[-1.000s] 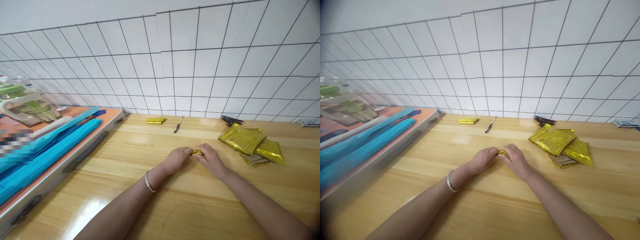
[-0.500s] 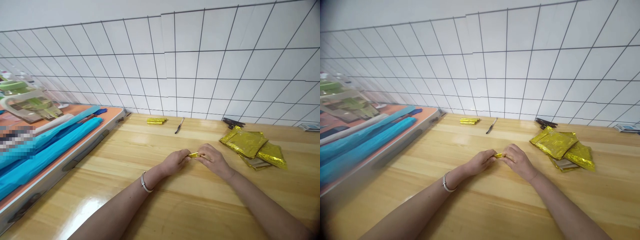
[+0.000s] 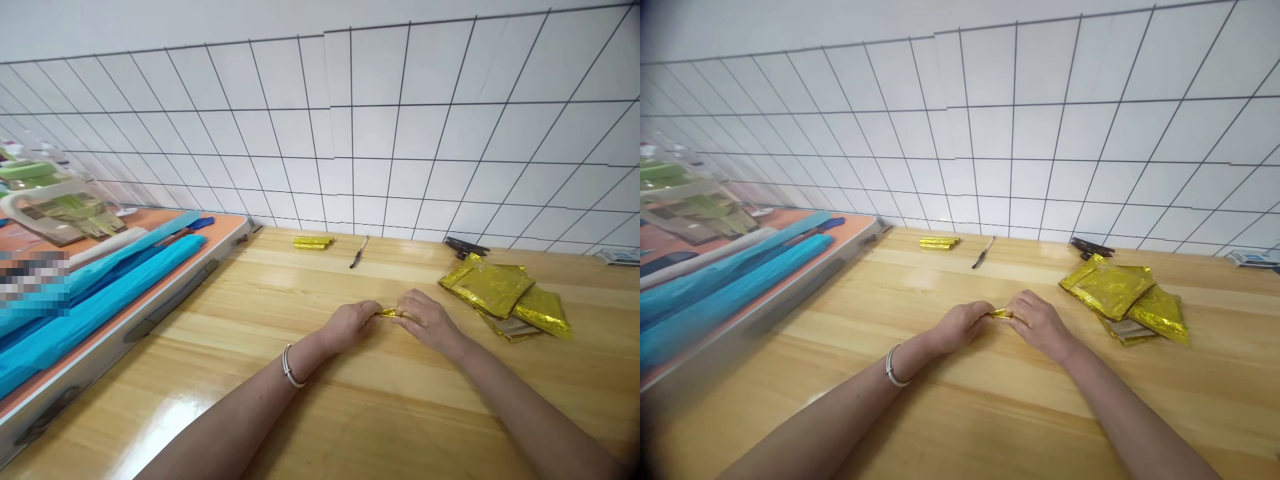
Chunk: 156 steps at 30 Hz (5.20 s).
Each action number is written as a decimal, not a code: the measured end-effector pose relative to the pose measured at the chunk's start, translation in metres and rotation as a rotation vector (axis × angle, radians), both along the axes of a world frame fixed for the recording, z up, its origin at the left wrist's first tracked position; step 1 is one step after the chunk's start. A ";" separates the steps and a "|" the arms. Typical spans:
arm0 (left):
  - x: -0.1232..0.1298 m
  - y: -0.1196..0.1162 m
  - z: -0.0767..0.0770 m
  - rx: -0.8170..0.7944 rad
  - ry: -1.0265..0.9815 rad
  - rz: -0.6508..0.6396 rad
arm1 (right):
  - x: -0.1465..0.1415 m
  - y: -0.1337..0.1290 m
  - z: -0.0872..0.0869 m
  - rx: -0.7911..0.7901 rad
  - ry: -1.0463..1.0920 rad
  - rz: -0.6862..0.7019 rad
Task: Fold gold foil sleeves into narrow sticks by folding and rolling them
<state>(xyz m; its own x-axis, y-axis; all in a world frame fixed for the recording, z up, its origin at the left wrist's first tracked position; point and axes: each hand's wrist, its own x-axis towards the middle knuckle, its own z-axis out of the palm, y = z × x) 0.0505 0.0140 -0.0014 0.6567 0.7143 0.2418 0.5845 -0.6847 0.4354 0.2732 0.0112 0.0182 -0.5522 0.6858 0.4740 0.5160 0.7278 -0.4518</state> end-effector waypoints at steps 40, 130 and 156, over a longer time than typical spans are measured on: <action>0.003 -0.003 0.009 0.275 0.298 -0.185 | -0.006 -0.006 0.014 0.057 -0.652 -0.062; 0.008 0.001 0.023 -0.884 -1.352 0.126 | -0.010 -0.008 0.000 0.174 -0.163 -0.116; 0.010 0.000 0.028 -1.093 -1.496 0.171 | -0.018 -0.013 0.000 0.183 -0.235 -0.072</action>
<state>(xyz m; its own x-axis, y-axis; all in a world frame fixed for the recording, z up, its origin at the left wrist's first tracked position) 0.0608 0.0138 0.0267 0.2717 0.9594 -0.0761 -0.6289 0.2368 0.7405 0.2555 -0.0015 0.0177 -0.6145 0.6422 0.4582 0.6439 0.7439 -0.1790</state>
